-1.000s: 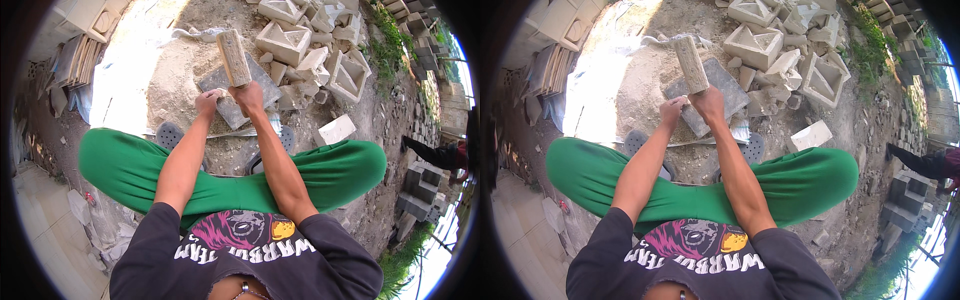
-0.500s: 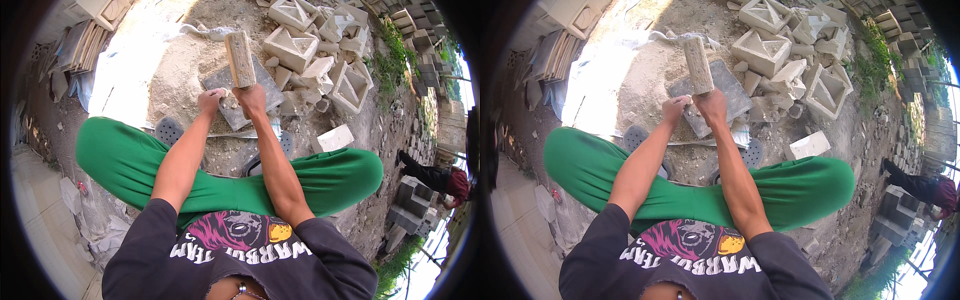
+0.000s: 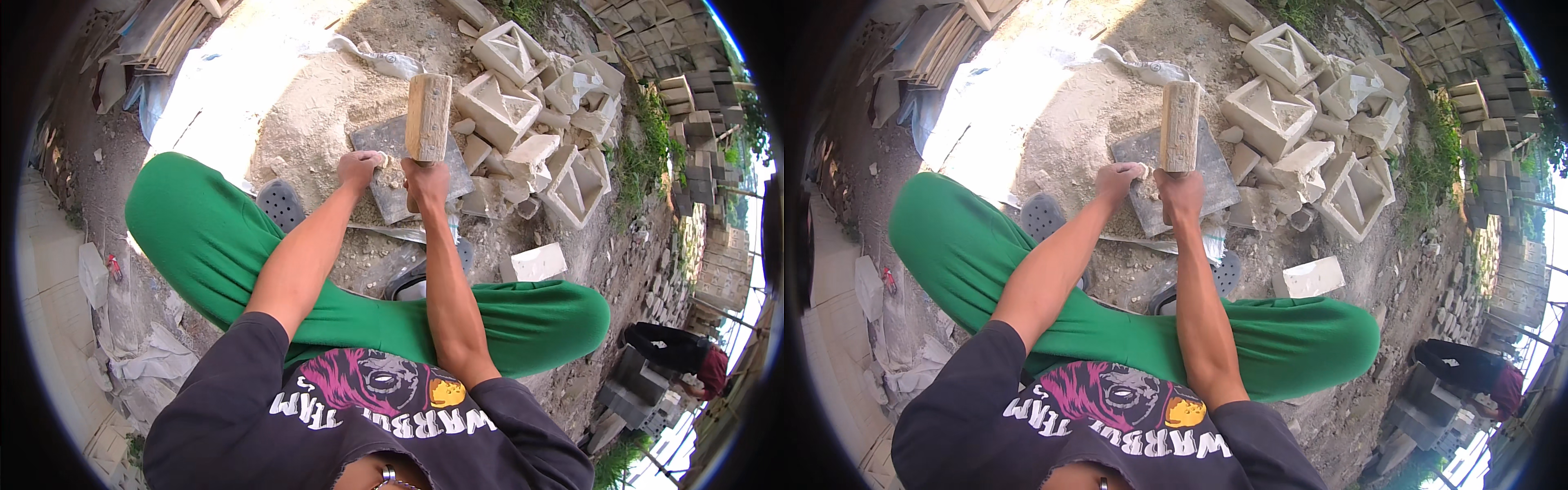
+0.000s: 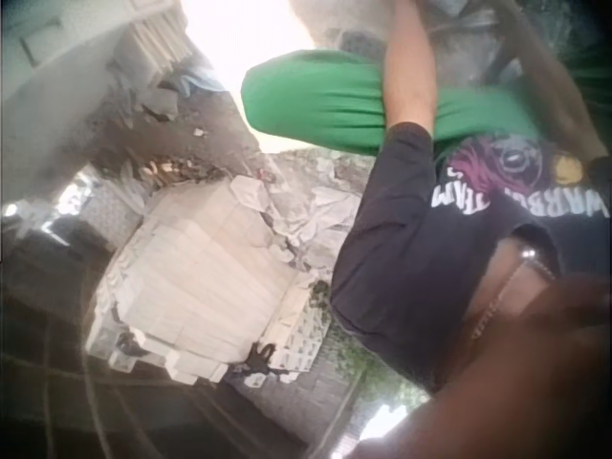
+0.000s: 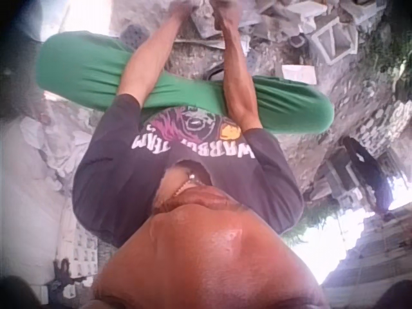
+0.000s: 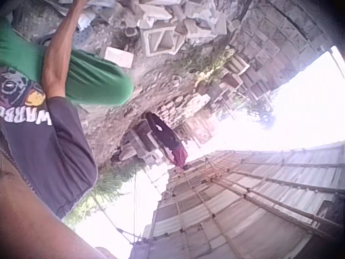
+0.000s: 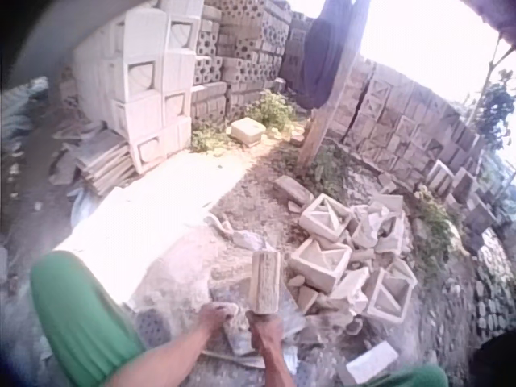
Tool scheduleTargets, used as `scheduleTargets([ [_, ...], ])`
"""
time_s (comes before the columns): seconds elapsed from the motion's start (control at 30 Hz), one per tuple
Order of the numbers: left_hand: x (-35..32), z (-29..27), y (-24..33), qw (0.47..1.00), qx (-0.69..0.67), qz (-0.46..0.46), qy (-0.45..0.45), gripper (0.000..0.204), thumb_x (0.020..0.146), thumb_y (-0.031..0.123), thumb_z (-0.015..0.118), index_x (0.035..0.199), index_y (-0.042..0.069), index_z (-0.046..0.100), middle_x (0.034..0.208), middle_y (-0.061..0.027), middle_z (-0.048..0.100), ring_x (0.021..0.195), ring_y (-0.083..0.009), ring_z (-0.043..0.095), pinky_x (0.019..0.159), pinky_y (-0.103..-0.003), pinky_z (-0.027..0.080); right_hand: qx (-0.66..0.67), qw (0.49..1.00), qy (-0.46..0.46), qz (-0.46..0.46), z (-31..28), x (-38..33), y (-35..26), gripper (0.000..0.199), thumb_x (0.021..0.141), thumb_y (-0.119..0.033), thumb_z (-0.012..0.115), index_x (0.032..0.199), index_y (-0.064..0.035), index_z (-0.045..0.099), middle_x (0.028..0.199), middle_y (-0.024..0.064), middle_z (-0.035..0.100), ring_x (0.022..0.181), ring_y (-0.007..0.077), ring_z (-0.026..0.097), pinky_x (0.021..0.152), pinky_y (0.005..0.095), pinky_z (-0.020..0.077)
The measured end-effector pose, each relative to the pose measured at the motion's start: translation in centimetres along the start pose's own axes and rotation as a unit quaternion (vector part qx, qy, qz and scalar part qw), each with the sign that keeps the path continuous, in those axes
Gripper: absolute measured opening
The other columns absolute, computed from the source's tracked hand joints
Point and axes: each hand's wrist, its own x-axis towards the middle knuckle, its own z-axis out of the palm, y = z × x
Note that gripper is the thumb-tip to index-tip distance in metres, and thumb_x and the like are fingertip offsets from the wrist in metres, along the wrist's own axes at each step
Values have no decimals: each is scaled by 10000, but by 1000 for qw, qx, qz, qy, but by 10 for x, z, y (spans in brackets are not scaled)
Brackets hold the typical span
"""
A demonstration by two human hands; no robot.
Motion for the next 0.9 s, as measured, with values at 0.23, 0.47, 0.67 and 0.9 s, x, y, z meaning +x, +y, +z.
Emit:
scheduleTargets([
  [0.23, -14, 0, 32, 999, 26, -32, -13, 313, 795, 304, 825, 1017, 87, 788, 926, -59, 763, 830, -138, 689, 747, -305, 528, -35, 996, -42, 71, 26, 3, 60, 299, 739, -225, 723, 851, 51, 687, 658, 123, 671, 544, 213, 670, 511, 353, 531],
  [0.47, -9, 3, 22, 1000, 19, -15, 0, 228, 814, 244, 784, 990, 100, 795, 898, -53, 760, 772, -134, 678, 737, -302, 524, 37, 999, 10, 10, -7, 0, 4, 202, 747, -169, 702, 756, 26, 647, 598, 80, 627, 499, 188, 631, 474, 343, 493],
  [0.67, -13, 5, 30, 999, 45, -11, -13, 237, 806, 311, 789, 985, 156, 798, 932, -73, 767, 832, -206, 723, 772, -338, 550, -62, 993, -33, 92, 17, 0, 64, 273, 737, -198, 712, 822, 60, 687, 626, 102, 652, 537, 220, 667, 510, 363, 529],
  [0.9, -9, 2, 16, 999, 44, -29, -1, 236, 808, 347, 782, 980, 186, 801, 942, -59, 767, 841, -218, 725, 780, -345, 548, -27, 998, -20, 45, 4, -12, 22, 245, 749, -223, 702, 775, 20, 685, 620, 88, 653, 539, 192, 662, 522, 351, 521],
])
